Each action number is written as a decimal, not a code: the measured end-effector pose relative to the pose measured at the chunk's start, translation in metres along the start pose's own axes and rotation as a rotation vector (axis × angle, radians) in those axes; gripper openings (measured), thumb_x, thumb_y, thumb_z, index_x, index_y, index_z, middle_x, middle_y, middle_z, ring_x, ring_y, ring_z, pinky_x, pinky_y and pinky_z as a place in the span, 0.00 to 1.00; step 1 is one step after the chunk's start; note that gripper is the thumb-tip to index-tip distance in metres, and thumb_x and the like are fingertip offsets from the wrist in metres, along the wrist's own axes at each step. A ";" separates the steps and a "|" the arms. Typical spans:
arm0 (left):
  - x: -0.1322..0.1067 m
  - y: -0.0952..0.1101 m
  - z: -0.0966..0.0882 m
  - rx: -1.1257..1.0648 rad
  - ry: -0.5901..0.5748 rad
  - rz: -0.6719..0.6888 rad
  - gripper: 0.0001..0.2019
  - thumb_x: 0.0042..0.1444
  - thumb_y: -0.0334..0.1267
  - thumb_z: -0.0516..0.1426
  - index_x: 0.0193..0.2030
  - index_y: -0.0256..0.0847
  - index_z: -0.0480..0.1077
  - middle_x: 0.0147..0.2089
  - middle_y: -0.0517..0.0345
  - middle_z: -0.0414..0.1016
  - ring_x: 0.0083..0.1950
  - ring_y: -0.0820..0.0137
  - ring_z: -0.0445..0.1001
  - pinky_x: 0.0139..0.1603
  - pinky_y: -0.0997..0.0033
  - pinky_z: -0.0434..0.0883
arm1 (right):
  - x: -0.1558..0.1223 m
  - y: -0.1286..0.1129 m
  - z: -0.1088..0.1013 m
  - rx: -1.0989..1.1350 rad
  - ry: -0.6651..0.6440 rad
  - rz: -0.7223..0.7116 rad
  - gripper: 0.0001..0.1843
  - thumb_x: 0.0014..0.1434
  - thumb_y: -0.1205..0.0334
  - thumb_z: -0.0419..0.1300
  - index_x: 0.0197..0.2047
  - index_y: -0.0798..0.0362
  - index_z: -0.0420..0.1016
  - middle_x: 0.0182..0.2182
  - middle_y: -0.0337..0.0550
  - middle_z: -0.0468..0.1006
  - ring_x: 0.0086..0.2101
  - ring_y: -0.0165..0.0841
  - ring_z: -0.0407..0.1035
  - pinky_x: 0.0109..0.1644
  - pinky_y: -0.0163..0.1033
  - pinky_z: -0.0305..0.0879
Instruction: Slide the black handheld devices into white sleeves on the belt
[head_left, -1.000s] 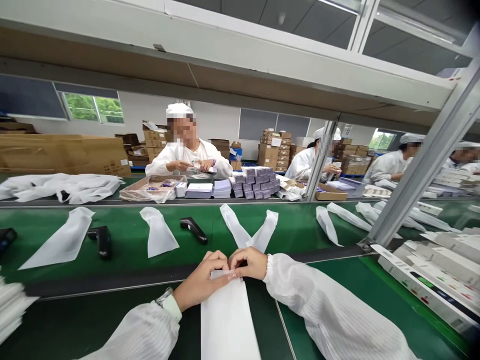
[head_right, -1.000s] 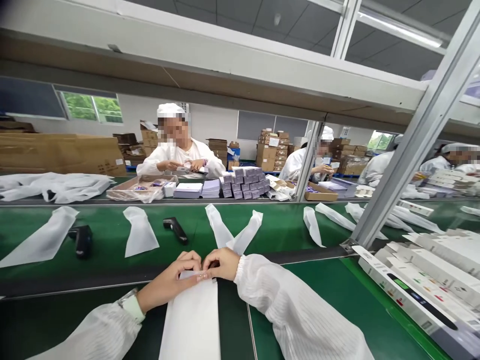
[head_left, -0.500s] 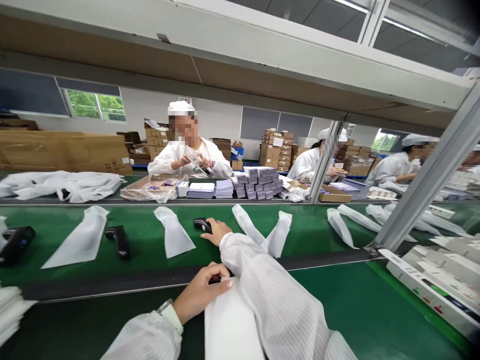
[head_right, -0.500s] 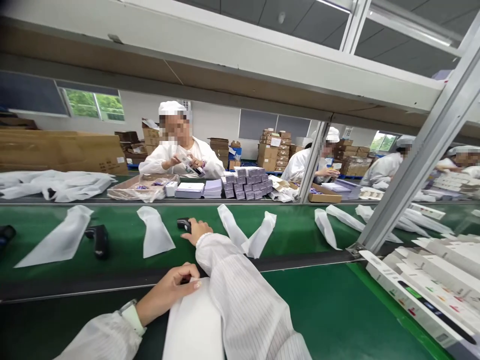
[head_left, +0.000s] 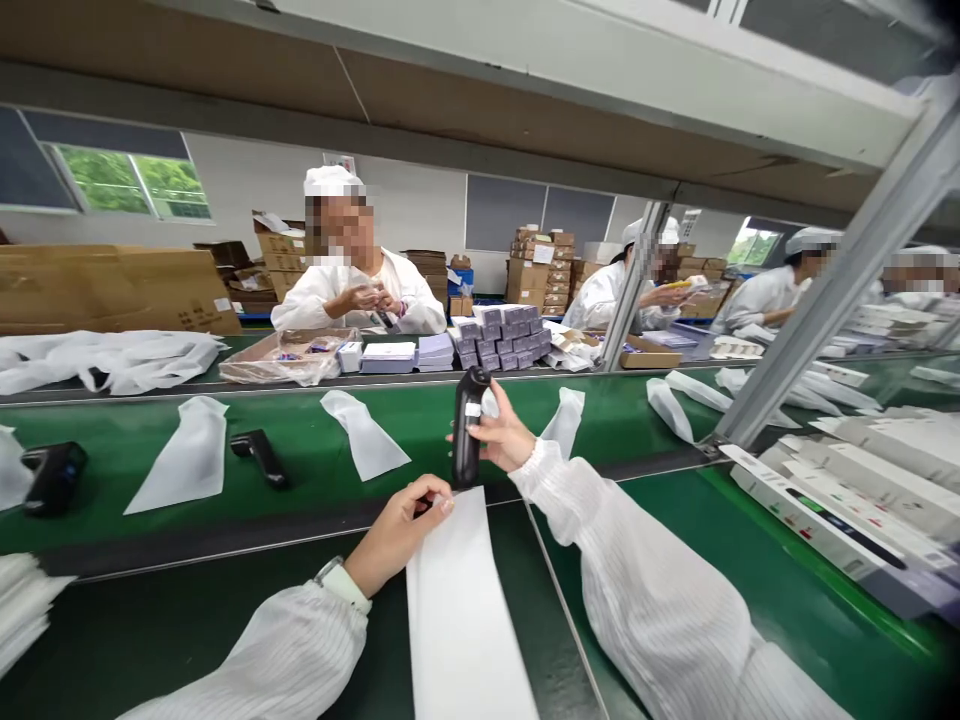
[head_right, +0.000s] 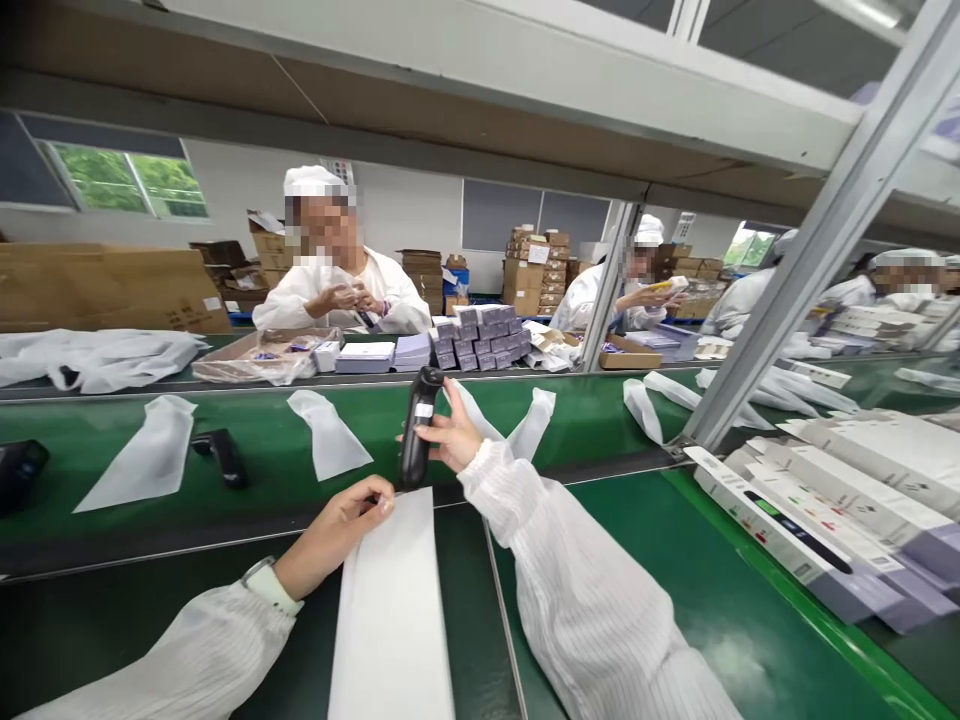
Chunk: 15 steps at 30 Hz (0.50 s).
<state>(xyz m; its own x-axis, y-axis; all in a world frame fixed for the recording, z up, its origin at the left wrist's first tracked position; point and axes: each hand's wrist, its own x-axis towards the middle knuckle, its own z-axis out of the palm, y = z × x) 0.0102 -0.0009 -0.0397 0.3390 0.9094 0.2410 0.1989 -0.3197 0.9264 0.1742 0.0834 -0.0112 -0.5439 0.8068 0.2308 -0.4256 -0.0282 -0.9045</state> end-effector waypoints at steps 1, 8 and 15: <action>0.000 0.003 0.001 0.000 0.009 -0.002 0.07 0.53 0.39 0.50 0.29 0.39 0.61 0.28 0.63 0.55 0.31 0.75 0.56 0.33 0.76 0.56 | -0.002 0.000 0.005 0.007 -0.017 -0.004 0.49 0.43 0.68 0.61 0.55 0.30 0.29 0.31 0.33 0.69 0.32 0.34 0.70 0.34 0.46 0.66; 0.006 0.023 0.000 -0.018 0.083 0.010 0.06 0.51 0.40 0.51 0.29 0.40 0.62 0.31 0.62 0.58 0.32 0.74 0.58 0.32 0.78 0.58 | -0.004 0.006 0.024 0.012 0.032 -0.013 0.46 0.42 0.65 0.62 0.55 0.37 0.36 0.25 0.33 0.70 0.28 0.33 0.70 0.32 0.40 0.65; 0.011 0.032 0.002 -0.014 0.170 0.009 0.07 0.51 0.42 0.50 0.30 0.41 0.62 0.31 0.61 0.59 0.29 0.75 0.58 0.28 0.79 0.59 | -0.013 0.011 0.021 -0.106 0.060 -0.084 0.25 0.42 0.57 0.62 0.43 0.47 0.57 0.24 0.33 0.69 0.24 0.24 0.64 0.30 0.31 0.60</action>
<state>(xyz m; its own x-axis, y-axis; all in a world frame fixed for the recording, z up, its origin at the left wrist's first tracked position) 0.0225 -0.0016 -0.0086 0.1798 0.9390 0.2933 0.1833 -0.3249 0.9278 0.1619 0.0600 -0.0168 -0.4638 0.8378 0.2880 -0.3875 0.1005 -0.9164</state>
